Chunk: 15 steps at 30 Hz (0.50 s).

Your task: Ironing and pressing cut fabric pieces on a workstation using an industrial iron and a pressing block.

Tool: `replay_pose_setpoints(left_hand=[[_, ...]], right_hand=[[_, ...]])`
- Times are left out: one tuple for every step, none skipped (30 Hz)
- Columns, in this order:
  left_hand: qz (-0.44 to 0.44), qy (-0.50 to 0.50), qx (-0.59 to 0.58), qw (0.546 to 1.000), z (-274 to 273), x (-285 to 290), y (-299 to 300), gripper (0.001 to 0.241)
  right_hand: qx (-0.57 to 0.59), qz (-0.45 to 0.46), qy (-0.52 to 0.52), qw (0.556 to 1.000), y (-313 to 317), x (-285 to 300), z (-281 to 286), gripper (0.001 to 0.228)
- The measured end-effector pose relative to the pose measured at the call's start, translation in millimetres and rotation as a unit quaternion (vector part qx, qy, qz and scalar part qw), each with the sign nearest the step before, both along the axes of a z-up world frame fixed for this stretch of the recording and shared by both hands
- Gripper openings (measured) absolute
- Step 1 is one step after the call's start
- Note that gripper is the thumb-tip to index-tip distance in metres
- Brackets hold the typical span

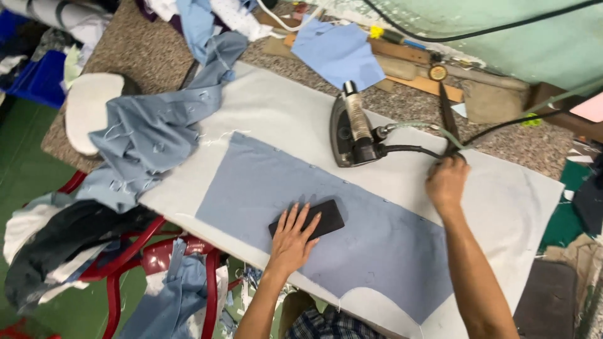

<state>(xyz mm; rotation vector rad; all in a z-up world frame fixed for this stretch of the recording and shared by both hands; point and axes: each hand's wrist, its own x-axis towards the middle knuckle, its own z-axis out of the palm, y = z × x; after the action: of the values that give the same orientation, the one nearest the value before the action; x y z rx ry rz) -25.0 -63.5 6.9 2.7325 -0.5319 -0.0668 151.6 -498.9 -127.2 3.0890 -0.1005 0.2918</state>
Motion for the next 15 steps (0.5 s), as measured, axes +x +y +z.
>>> replay_pose_setpoints(left_hand=[[0.006,0.001,0.001,1.0,0.3,0.2,6.3,0.058],[0.007,0.015,-0.009,1.0,0.4,0.7,12.9,0.06],[0.009,0.03,-0.023,0.999,-0.4,0.3,16.1,0.061],[0.015,0.031,-0.024,0.999,5.2,-0.8,23.6,0.061],[0.027,0.032,-0.017,0.999,9.7,-0.2,29.8,0.064],[0.039,0.033,-0.011,0.999,13.9,0.8,35.1,0.067],[0.04,0.036,-0.012,0.998,8.2,2.1,40.6,0.067],[0.058,0.036,-0.014,0.998,2.2,3.4,45.4,0.066],[0.074,0.036,-0.014,0.997,-4.3,5.4,51.0,0.064],[0.072,0.038,-0.015,0.997,-4.1,3.7,52.9,0.064],[0.075,0.038,-0.015,0.996,-4.0,3.9,52.4,0.064],[0.079,0.039,-0.014,0.996,-3.8,4.1,51.8,0.064],[0.077,0.04,-0.017,0.996,-1.9,4.4,49.7,0.064],[0.081,0.043,-0.017,0.996,0.1,4.2,47.9,0.063],[0.087,0.045,-0.015,0.995,2.9,4.1,48.6,0.062]], right_hand=[[0.001,0.006,0.001,1.0,-2.5,-2.3,4.4,0.036],[0.058,-0.02,0.022,0.998,-5.0,-4.1,8.6,0.039],[0.111,-0.045,0.043,0.992,-11.2,-5.8,14.1,0.044],[0.109,-0.038,0.045,0.992,-9.4,-4.0,19.3,0.044],[0.115,-0.034,0.06,0.991,-9.9,-2.2,24.7,0.045],[0.12,-0.029,0.074,0.99,-11.2,0.0,29.8,0.046],[0.118,-0.029,0.076,0.99,-7.2,0.6,42.2,0.046],[0.177,-0.057,0.082,0.979,-3.8,1.6,54.4,0.049],[0.236,-0.087,0.087,0.964,-0.3,0.5,65.8,0.053],[0.234,-0.09,0.088,0.964,6.4,-14.8,75.0,0.053],[0.312,-0.129,0.089,0.937,10.6,-28.3,86.2,0.05],[0.388,-0.168,0.088,0.902,14.8,-41.7,97.5,0.047],[0.386,-0.17,0.088,0.903,13.2,-54.4,90.6,0.047],[0.459,-0.19,0.08,0.864,11.9,-67.6,83.8,0.052],[0.53,-0.207,0.071,0.819,13.6,-79.1,76.1,0.057]])
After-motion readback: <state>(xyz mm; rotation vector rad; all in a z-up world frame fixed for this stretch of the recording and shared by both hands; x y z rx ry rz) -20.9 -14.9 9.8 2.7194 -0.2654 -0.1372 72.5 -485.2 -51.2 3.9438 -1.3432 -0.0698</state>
